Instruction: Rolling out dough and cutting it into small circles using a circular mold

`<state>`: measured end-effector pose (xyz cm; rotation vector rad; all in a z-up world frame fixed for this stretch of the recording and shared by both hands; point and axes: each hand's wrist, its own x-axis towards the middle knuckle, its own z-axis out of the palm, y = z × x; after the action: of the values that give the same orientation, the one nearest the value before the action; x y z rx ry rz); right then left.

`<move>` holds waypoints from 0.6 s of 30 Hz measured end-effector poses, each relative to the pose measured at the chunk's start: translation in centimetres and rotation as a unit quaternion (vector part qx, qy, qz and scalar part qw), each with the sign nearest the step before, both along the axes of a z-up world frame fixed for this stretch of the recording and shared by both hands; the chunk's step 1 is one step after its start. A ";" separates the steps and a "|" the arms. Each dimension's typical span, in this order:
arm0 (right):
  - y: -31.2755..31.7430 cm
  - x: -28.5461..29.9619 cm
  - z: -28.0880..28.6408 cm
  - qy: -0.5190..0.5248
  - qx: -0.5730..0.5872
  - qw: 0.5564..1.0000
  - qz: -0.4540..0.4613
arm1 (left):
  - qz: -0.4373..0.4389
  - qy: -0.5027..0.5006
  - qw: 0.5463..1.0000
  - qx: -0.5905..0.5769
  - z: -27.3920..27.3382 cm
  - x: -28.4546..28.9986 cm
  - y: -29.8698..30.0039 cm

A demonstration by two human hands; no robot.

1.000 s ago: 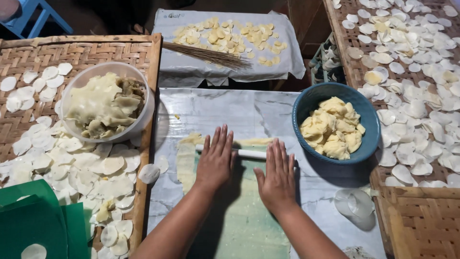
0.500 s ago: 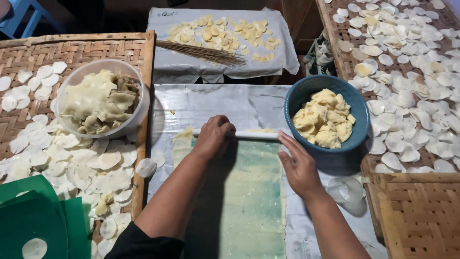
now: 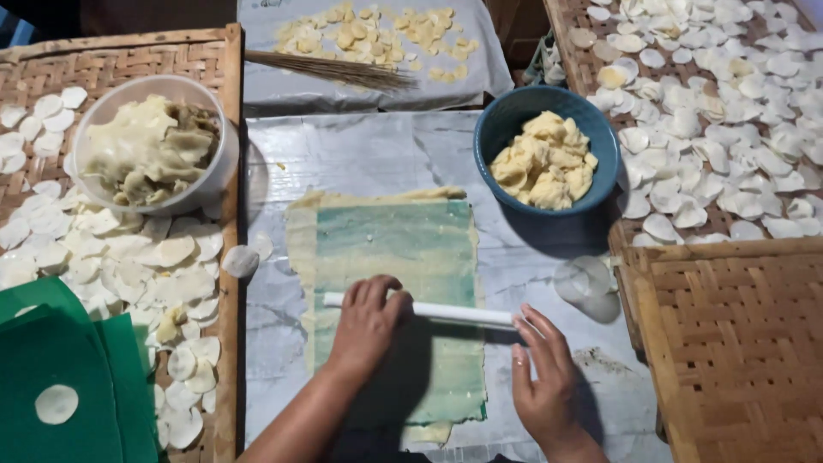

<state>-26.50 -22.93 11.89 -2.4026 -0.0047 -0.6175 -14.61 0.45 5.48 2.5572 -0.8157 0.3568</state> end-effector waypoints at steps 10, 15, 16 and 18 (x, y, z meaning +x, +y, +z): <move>-0.2 -1.8 -8.3 0.192 -0.262 0.945 0.032 | -0.009 0.116 0.990 0.078 -2.2 -8.3 -0.2; -1.2 -3.3 -7.6 0.293 -0.182 0.938 0.024 | -0.024 0.206 0.978 0.014 -0.7 -8.7 1.2; -1.5 -1.6 -8.0 0.293 -0.182 0.939 0.023 | -0.024 0.206 0.978 0.014 -1.3 -7.1 0.9; -2.1 1.7 -8.6 0.210 -0.144 0.965 -0.057 | 0.097 0.020 0.995 -0.007 -2.5 -3.9 0.3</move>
<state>-24.82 -25.04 3.30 -2.7888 0.2417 -0.1524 -18.49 0.79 2.99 2.6281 -0.5495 0.3677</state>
